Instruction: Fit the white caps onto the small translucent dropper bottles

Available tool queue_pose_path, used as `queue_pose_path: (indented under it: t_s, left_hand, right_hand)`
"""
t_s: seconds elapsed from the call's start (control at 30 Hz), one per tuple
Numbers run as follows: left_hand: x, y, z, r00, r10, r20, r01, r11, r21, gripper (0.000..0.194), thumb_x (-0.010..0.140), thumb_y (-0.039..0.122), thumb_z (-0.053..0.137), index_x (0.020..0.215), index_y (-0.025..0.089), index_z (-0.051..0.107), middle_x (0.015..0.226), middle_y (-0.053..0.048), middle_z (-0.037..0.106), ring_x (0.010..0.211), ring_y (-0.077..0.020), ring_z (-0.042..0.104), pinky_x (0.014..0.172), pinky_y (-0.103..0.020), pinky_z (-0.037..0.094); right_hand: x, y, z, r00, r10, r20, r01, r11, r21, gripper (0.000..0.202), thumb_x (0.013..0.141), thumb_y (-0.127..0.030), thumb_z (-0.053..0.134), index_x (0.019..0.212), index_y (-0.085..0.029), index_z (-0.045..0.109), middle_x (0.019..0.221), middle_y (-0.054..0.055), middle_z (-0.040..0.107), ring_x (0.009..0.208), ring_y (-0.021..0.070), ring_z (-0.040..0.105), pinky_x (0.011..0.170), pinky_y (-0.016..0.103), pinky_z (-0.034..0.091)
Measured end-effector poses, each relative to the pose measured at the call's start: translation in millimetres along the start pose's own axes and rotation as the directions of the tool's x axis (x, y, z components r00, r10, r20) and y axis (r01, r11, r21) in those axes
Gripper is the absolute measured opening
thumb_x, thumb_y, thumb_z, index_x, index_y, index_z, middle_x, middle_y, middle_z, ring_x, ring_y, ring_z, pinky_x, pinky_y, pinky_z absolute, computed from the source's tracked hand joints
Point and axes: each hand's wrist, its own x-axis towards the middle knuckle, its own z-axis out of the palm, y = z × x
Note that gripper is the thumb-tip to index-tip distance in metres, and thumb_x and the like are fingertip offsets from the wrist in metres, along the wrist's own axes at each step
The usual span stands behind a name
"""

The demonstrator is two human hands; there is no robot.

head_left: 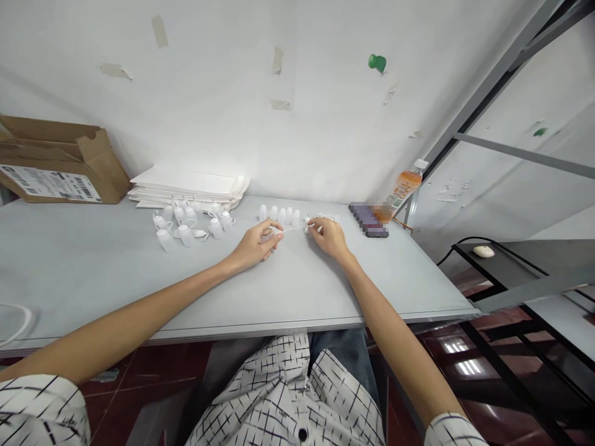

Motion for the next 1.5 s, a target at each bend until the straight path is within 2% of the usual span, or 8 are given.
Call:
queue_pose_path:
  t_s: [0.23, 0.47, 0.57, 0.63, 0.83, 1.03, 1.23, 1.5]
  left_hand:
    - [-0.7, 4.0, 0.0, 1.0, -0.004, 0.017, 0.003, 0.998, 0.062, 0.029, 0.087, 0.042, 0.06, 0.101, 0.017, 0.059, 0.063, 0.006, 0.052, 0.038, -0.004, 0.041, 0.049, -0.022, 0.04]
    - [1.3, 1.0, 0.1, 0.998, 0.05, 0.024, -0.052, 0.992, 0.113, 0.026, 0.086, 0.039, 0.062, 0.1, 0.017, 0.062, 0.043, 0.012, 0.041, 0.04, -0.0068, 0.04, 0.076, -0.031, 0.048]
    - [1.8, -2.6, -0.3, 0.998, 0.062, 0.022, -0.064, 0.993, 0.099, 0.027, 0.087, 0.04, 0.061, 0.104, 0.018, 0.06, 0.05, 0.011, 0.044, 0.042, -0.0073, 0.043, 0.072, -0.029, 0.048]
    - [2.1, -4.2, -0.8, 0.998, 0.069, 0.011, -0.07, 0.994, 0.089, 0.029, 0.087, 0.04, 0.061, 0.107, 0.02, 0.058, 0.061, 0.008, 0.049, 0.047, -0.0076, 0.045, 0.064, -0.026, 0.045]
    - [1.8, -3.8, -1.3, 0.995, 0.095, 0.009, -0.096, 0.981, 0.171, 0.026, 0.087, 0.04, 0.06, 0.104, 0.021, 0.054, 0.075, 0.005, 0.051, 0.055, -0.0085, 0.043, 0.057, -0.021, 0.036]
    - [1.2, -2.8, -1.4, 0.993, 0.115, 0.008, -0.113, 0.962, 0.25, 0.025, 0.087, 0.038, 0.059, 0.103, 0.021, 0.052, 0.068, 0.006, 0.049, 0.061, -0.0112, 0.043, 0.064, -0.023, 0.035]
    - [0.9, -2.3, -2.7, 0.994, 0.097, 0.048, -0.107, 0.944, 0.312, 0.027, 0.088, 0.041, 0.055, 0.107, 0.023, 0.049, 0.07, 0.006, 0.053, 0.071, -0.0146, 0.051, 0.072, -0.025, 0.037]
    - [0.0, -1.5, -1.5, 0.991, 0.103, 0.085, -0.126, 0.936, 0.328, 0.027, 0.088, 0.04, 0.056, 0.108, 0.023, 0.048, 0.076, 0.004, 0.056, 0.079, -0.0169, 0.055, 0.075, -0.027, 0.038]
  right_hand:
    - [-0.7, -3.8, -2.6, 0.999, 0.03, 0.017, -0.032, 0.996, 0.086, 0.017, 0.083, -0.019, 0.053, 0.083, -0.019, 0.07, 0.082, 0.002, 0.072, 0.062, 0.014, 0.056, 0.067, 0.027, 0.04]
    - [-0.8, -4.0, -2.8, 0.998, 0.032, 0.058, -0.034, 0.999, 0.041, 0.015, 0.081, -0.017, 0.056, 0.081, -0.019, 0.071, 0.079, 0.003, 0.072, 0.066, 0.0157, 0.06, 0.068, 0.028, 0.041]
    - [-0.8, -4.0, -2.5, 0.999, 0.009, 0.031, -0.01, 0.999, 0.04, 0.015, 0.08, -0.017, 0.056, 0.079, -0.019, 0.071, 0.082, 0.004, 0.072, 0.067, 0.0159, 0.06, 0.07, 0.03, 0.042]
    - [-0.9, -5.2, -3.0, 1.0, 0.008, 0.01, -0.009, 0.99, 0.141, 0.014, 0.081, -0.02, 0.056, 0.077, -0.019, 0.07, 0.082, 0.003, 0.072, 0.063, 0.0144, 0.059, 0.069, 0.029, 0.044]
    - [-0.6, -14.5, -11.1, 0.995, 0.102, 0.013, -0.087, 0.764, 0.639, 0.024, 0.076, -0.039, 0.067, 0.078, -0.015, 0.07, 0.082, 0.005, 0.069, 0.056, 0.0128, 0.06, 0.045, 0.024, 0.038]
    - [-4.2, -26.0, -20.1, 0.994, 0.067, 0.085, -0.108, 0.571, 0.814, 0.024, 0.07, -0.038, 0.076, 0.075, -0.015, 0.071, 0.083, 0.006, 0.069, 0.054, 0.0114, 0.06, 0.04, 0.022, 0.036]
    - [-9.9, -40.9, -15.2, 0.966, -0.039, 0.256, -0.177, 0.622, 0.763, 0.026, 0.066, -0.037, 0.079, 0.071, -0.014, 0.071, 0.066, 0.003, 0.064, 0.048, 0.0112, 0.059, 0.039, 0.021, 0.031]
    - [-10.5, -44.3, -9.9, 0.969, -0.019, 0.247, -0.176, 0.648, 0.741, 0.027, 0.068, -0.039, 0.078, 0.073, -0.014, 0.071, 0.07, 0.004, 0.065, 0.048, 0.0109, 0.059, 0.039, 0.021, 0.03]
